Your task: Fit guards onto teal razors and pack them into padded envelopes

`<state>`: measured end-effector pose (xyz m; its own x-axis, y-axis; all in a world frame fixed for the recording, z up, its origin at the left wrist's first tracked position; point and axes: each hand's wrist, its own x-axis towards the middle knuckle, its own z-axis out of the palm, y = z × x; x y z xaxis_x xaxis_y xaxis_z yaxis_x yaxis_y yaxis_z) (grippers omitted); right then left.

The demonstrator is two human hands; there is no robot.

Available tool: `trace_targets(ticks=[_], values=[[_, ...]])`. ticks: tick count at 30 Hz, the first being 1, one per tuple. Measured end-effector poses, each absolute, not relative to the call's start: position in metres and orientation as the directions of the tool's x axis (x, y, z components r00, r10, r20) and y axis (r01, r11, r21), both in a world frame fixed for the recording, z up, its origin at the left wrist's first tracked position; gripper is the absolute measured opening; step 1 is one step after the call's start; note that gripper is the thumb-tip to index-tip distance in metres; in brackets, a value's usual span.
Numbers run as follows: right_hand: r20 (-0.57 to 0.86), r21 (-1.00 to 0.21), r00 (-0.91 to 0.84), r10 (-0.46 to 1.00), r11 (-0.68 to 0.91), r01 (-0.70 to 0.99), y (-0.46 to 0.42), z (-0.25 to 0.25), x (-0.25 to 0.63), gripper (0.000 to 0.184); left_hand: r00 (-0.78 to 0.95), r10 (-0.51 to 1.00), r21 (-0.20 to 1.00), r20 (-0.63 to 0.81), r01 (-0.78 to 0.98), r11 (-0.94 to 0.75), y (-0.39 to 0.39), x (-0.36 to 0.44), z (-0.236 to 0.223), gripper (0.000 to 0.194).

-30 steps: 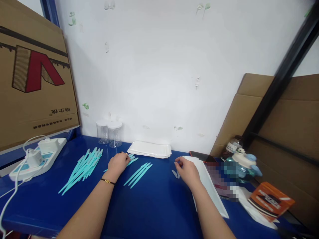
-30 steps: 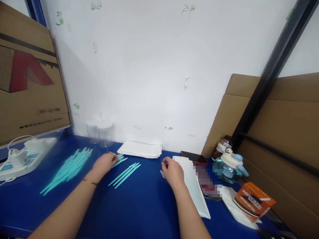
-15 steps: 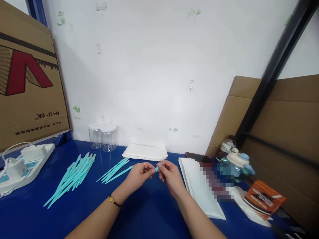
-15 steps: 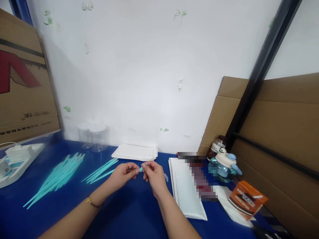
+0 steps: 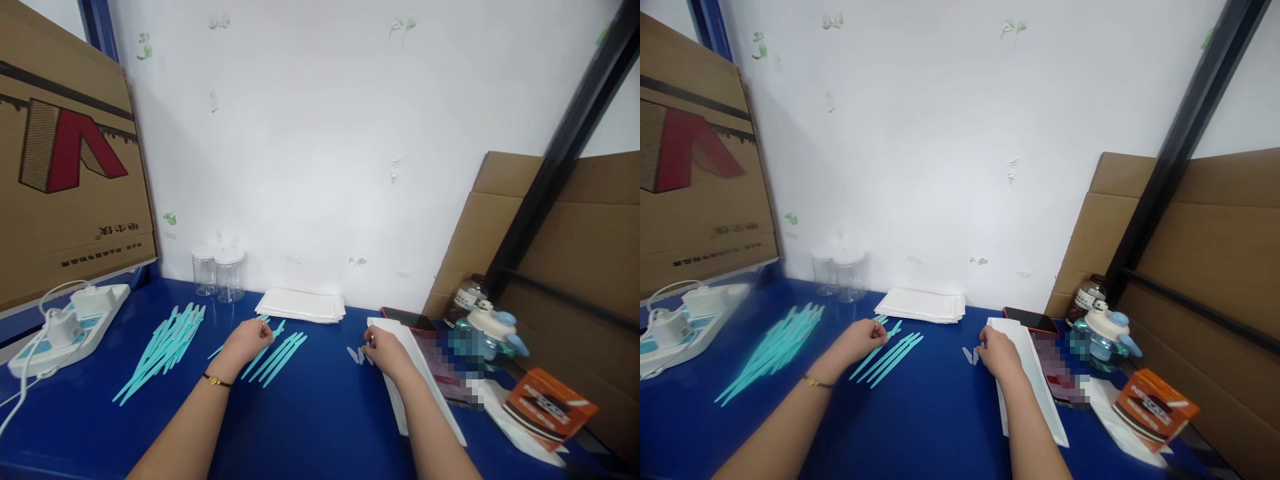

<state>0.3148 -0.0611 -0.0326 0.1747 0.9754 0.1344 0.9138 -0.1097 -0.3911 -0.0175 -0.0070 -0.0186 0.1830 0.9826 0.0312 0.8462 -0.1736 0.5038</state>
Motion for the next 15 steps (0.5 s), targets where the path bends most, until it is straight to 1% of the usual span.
trace_targets(ticks=[3, 6, 8, 10, 11, 13, 15], values=[[0.142, -0.361, 0.165, 0.976, -0.105, 0.927, -0.062, -0.032, 0.310, 0.015, 0.251, 0.968, 0.490, 0.032, 0.840, -0.234, -0.009, -0.005, -0.025, 0.011], [0.211, -0.353, 0.174, 0.962, -0.091, 0.931, -0.065, -0.023, 0.306, 0.011, 0.284, 0.957, 0.487, 0.069, 0.827, -0.280, -0.012, 0.000, -0.021, 0.013], [0.289, -0.348, 0.168, 0.943, -0.060, 0.935, -0.067, -0.017, 0.303, 0.011, 0.243, 0.962, 0.472, 0.122, 0.839, -0.272, -0.012, -0.006, -0.015, 0.015], [0.365, -0.337, 0.143, 0.920, -0.013, 0.941, -0.070, -0.012, 0.297, 0.014, 0.169, 0.973, 0.461, 0.155, 0.859, -0.222, -0.010, -0.016, -0.011, 0.014], [0.396, -0.329, 0.128, 0.909, 0.010, 0.944, -0.071, -0.010, 0.294, 0.015, 0.135, 0.978, 0.458, 0.156, 0.868, -0.193, -0.009, -0.021, -0.011, 0.013], [0.440, -0.315, 0.096, 0.893, 0.054, 0.948, -0.073, -0.008, 0.287, 0.016, 0.097, 0.986, 0.448, 0.138, 0.882, -0.149, -0.007, -0.030, -0.011, 0.018], [0.465, -0.304, 0.061, 0.883, 0.095, 0.948, -0.074, -0.007, 0.280, 0.017, 0.101, 0.989, 0.420, 0.110, 0.897, -0.139, -0.007, -0.033, -0.013, 0.019]])
